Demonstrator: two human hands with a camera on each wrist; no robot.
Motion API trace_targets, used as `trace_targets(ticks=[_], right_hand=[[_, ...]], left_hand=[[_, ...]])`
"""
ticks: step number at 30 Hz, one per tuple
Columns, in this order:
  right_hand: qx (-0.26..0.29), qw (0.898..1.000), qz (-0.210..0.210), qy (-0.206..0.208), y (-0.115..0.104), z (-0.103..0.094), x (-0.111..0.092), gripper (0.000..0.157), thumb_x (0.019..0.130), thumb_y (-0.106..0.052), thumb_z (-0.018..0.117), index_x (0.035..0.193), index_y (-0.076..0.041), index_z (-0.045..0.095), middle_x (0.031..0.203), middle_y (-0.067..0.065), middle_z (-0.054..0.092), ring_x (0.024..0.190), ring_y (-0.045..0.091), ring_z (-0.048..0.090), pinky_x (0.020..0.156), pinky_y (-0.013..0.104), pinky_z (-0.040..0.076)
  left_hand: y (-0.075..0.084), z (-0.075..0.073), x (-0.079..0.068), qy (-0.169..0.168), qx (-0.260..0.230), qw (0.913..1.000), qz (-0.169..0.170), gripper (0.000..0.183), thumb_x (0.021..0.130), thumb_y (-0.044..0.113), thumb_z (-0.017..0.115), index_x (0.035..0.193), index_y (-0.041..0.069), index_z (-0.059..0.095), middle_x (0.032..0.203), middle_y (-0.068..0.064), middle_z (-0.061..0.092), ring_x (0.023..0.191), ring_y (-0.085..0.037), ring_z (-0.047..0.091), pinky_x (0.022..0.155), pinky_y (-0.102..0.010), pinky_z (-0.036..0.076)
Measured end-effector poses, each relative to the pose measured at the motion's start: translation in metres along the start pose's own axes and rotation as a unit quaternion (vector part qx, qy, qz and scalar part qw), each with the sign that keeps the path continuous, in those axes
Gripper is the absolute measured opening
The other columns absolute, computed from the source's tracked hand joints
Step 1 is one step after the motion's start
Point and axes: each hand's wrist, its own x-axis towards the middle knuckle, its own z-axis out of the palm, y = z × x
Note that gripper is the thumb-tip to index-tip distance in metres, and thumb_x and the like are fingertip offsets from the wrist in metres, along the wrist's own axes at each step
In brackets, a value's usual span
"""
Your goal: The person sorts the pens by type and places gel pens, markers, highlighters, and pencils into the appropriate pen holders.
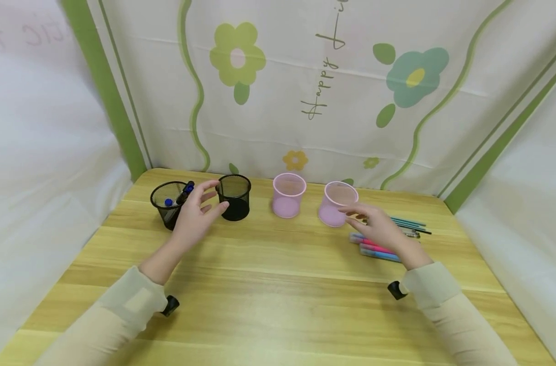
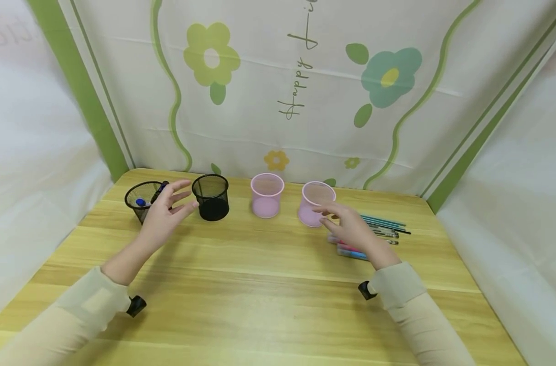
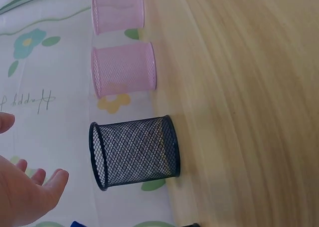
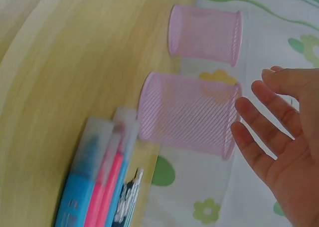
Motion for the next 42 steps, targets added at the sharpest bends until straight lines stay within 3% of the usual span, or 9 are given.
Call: trace_targets(ticks=[5, 17, 29, 36, 42], right_hand=[[-0.012, 1.000, -0.005, -0.014, 0.014, -0.003, -0.008, 0.031, 0.097, 0.004, 0.066, 0.128, -0.002, 0.069, 0.123, 0.017, 0.070, 0.108, 0.036, 0.067, 0.090, 0.054, 0.056], [-0.051, 0.997, 0.034, -0.055, 0.044, -0.012, -0.028, 0.030, 0.095, 0.008, 0.066, 0.125, 0.005, 0.069, 0.120, 0.020, 0.071, 0.108, 0.038, 0.067, 0.091, 0.056, 0.055], [-0.075, 0.992, 0.072, -0.075, 0.065, -0.015, -0.035, 0.025, 0.095, 0.004, 0.068, 0.119, 0.000, 0.073, 0.111, 0.014, 0.073, 0.104, 0.034, 0.068, 0.089, 0.055, 0.056], [-0.087, 0.988, 0.089, -0.090, 0.067, -0.013, -0.035, 0.022, 0.096, -0.001, 0.070, 0.116, -0.005, 0.076, 0.112, 0.011, 0.072, 0.106, 0.034, 0.066, 0.091, 0.055, 0.055], [-0.098, 0.987, 0.093, -0.091, 0.071, -0.012, -0.036, 0.020, 0.096, -0.001, 0.070, 0.113, -0.008, 0.078, 0.113, 0.012, 0.072, 0.109, 0.037, 0.064, 0.092, 0.058, 0.053]], left_hand=[[-0.006, 0.002, 0.000, 0.006, -0.006, 0.9998, -0.017, 0.066, 0.103, 0.023, 0.065, 0.157, 0.004, 0.031, 0.160, -0.016, 0.034, 0.144, -0.038, 0.038, 0.115, -0.060, 0.034], [-0.014, 0.005, 0.001, 0.014, -0.014, 0.9983, -0.055, 0.080, 0.104, 0.027, 0.065, 0.163, 0.006, 0.015, 0.164, -0.017, 0.027, 0.147, -0.039, 0.032, 0.118, -0.056, 0.031], [-0.033, 0.011, 0.021, 0.002, -0.041, 0.9880, -0.149, 0.089, 0.103, 0.024, 0.065, 0.165, 0.009, 0.004, 0.168, -0.018, 0.015, 0.150, -0.040, 0.025, 0.118, -0.055, 0.031], [-0.044, 0.011, 0.032, 0.021, -0.055, 0.9831, -0.173, 0.093, 0.100, 0.021, 0.068, 0.165, 0.011, 0.002, 0.169, -0.016, 0.012, 0.152, -0.040, 0.020, 0.119, -0.054, 0.028], [-0.053, 0.012, 0.039, 0.021, -0.043, 0.9837, -0.173, 0.097, 0.099, 0.023, 0.071, 0.165, 0.011, 0.001, 0.169, -0.015, 0.012, 0.153, -0.039, 0.018, 0.120, -0.054, 0.027]])
